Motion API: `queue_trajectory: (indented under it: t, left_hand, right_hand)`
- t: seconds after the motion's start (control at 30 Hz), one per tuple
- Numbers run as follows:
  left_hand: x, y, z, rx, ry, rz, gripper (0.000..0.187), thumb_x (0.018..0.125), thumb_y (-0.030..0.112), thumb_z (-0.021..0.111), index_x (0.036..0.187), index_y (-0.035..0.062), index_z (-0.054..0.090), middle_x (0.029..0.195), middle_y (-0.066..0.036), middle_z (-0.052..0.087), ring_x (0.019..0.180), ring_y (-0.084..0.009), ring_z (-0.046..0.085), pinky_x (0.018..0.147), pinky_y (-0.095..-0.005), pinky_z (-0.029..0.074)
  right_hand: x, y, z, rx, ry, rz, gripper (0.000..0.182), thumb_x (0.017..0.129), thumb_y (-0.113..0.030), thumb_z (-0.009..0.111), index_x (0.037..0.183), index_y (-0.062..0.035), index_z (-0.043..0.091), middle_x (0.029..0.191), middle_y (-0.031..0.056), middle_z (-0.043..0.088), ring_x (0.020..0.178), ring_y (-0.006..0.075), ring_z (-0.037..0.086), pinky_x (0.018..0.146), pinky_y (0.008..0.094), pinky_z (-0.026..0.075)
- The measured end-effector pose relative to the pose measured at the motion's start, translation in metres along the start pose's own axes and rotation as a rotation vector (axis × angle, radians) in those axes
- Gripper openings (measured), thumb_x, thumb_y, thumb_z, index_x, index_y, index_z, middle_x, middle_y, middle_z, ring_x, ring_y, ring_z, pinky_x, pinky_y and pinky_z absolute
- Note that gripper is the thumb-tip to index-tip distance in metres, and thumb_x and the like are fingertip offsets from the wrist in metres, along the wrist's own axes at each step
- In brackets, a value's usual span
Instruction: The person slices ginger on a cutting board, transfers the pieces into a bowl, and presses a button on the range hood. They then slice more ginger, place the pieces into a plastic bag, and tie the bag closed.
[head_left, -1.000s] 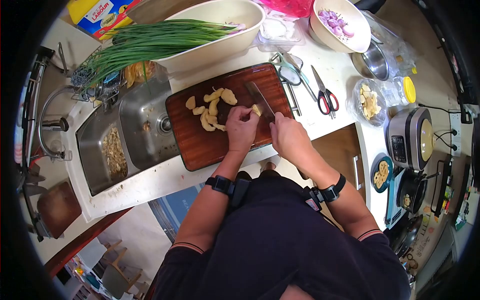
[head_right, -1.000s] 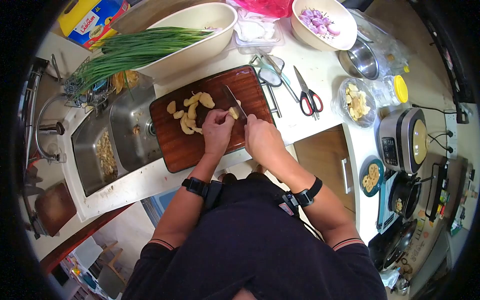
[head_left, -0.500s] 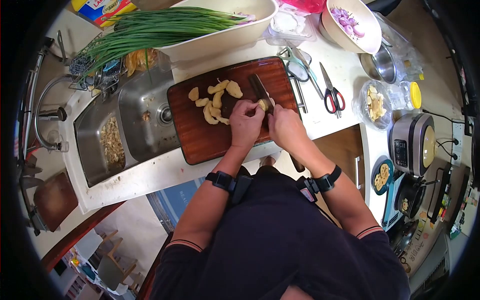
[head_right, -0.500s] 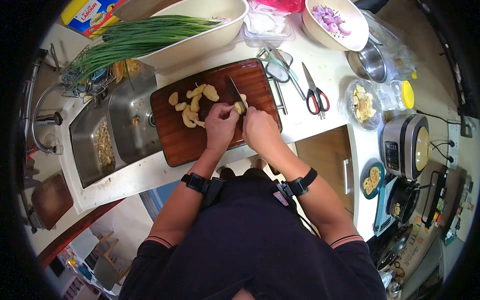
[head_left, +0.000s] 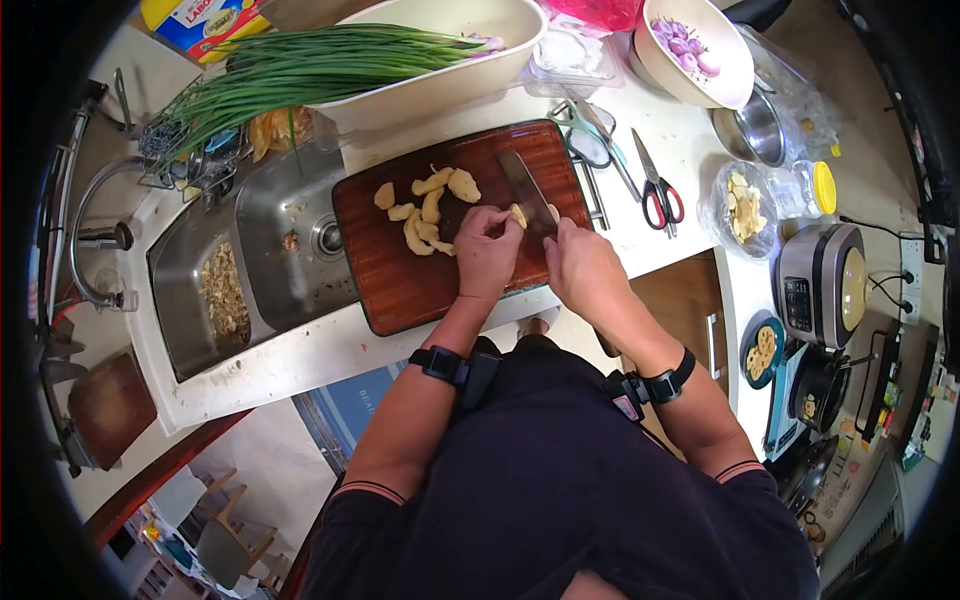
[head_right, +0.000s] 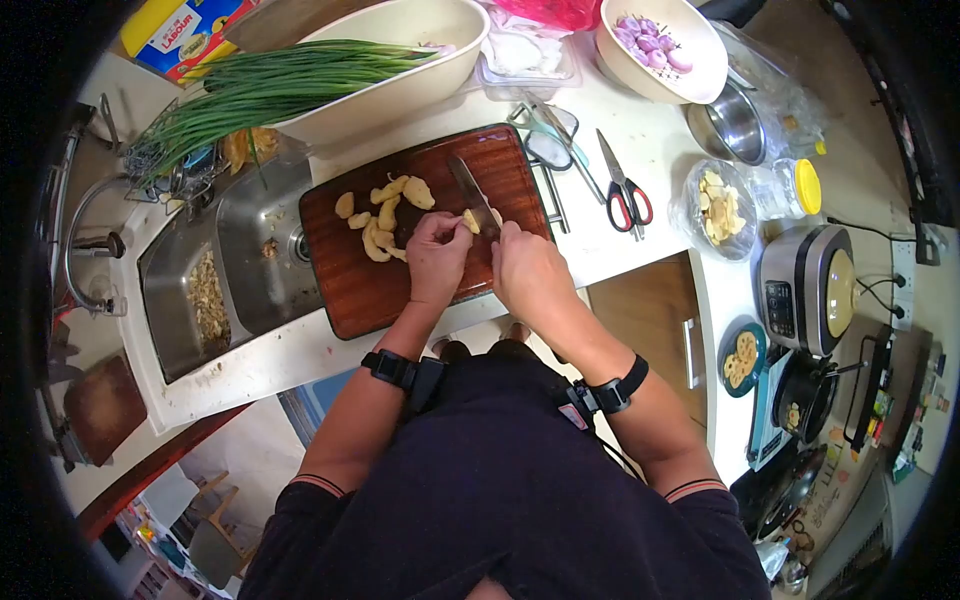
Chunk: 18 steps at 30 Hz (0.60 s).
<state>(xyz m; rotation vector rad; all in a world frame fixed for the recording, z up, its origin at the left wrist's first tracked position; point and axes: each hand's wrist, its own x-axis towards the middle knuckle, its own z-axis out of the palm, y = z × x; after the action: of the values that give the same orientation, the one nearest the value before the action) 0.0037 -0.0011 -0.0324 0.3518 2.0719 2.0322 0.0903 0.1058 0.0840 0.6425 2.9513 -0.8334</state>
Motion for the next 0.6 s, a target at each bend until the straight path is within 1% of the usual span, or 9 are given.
queue_trajectory:
  t: [0.1,0.17,0.2,0.27,0.3,0.37,0.6]
  left_hand:
    - [-0.001,0.003,-0.001,0.051,-0.005,0.007,0.004,0.087,0.000,0.070,0.090,-0.0015,0.068,0.095,-0.003,0.062,0.078,-0.0074,0.059,0.068,-0.0226,0.049]
    - [-0.001,0.001,0.000,0.092,-0.002,0.024,0.005,0.086,0.001,0.070,0.090,-0.0015,0.068,0.094,-0.003,0.063,0.078,-0.0074,0.059,0.069,-0.0228,0.049]
    - [-0.001,0.001,0.001,0.093,-0.001,0.021,0.005,0.086,0.001,0.070,0.090,-0.0015,0.068,0.094,-0.003,0.063,0.078,-0.0074,0.059,0.069,-0.0228,0.049]
    - [-0.001,0.003,0.003,0.024,0.044,0.043,0.005,0.082,0.001,0.071,0.084,-0.0004,0.067,0.087,-0.006,0.062,0.070,-0.0110,0.059,0.062,-0.0249,0.049]
    - [-0.001,0.006,0.001,0.025,0.047,0.039,0.005,0.082,0.001,0.071,0.084,-0.0004,0.067,0.087,-0.006,0.062,0.070,-0.0110,0.059,0.062,-0.0249,0.049]
    - [-0.002,0.012,-0.001,0.105,-0.010,0.032,0.005,0.087,0.003,0.070,0.088,-0.0012,0.068,0.093,-0.002,0.062,0.078,-0.0072,0.058,0.069,-0.0229,0.048]
    - [0.000,0.000,-0.001,0.041,0.012,0.029,0.005,0.086,0.002,0.072,0.087,-0.0010,0.068,0.093,-0.003,0.062,0.077,-0.0070,0.058,0.069,-0.0226,0.048]
  right_hand:
    - [-0.002,0.000,0.000,-0.005,-0.007,0.006,0.020,0.095,-0.013,0.059,0.087,0.0051,0.054,0.069,0.0289,0.062,0.068,0.0482,0.063,0.062,0.0532,0.051]
    - [-0.003,-0.001,-0.003,-0.047,-0.053,0.014,0.020,0.096,-0.014,0.055,0.089,0.0049,0.055,0.074,0.0281,0.065,0.071,0.0468,0.066,0.066,0.0528,0.054]
    - [-0.004,-0.001,-0.004,-0.048,-0.056,0.015,0.020,0.096,-0.014,0.055,0.089,0.0049,0.055,0.074,0.0281,0.065,0.071,0.0468,0.066,0.066,0.0528,0.054]
    - [-0.007,-0.001,-0.008,-0.033,-0.066,0.015,0.020,0.096,-0.014,0.056,0.089,0.0051,0.056,0.074,0.0287,0.065,0.070,0.0470,0.066,0.065,0.0525,0.054]
    - [-0.007,-0.001,-0.008,-0.034,-0.070,0.013,0.020,0.096,-0.014,0.056,0.089,0.0051,0.056,0.074,0.0287,0.065,0.070,0.0470,0.066,0.065,0.0525,0.054]
    - [-0.007,-0.001,-0.008,-0.057,-0.093,0.020,0.020,0.095,-0.013,0.056,0.089,0.0053,0.056,0.072,0.0294,0.064,0.069,0.0474,0.066,0.065,0.0526,0.054]
    - [0.015,0.001,0.022,-0.007,-0.016,0.001,0.020,0.094,-0.013,0.057,0.090,0.0060,0.057,0.072,0.0300,0.064,0.070,0.0481,0.066,0.064,0.0540,0.053]
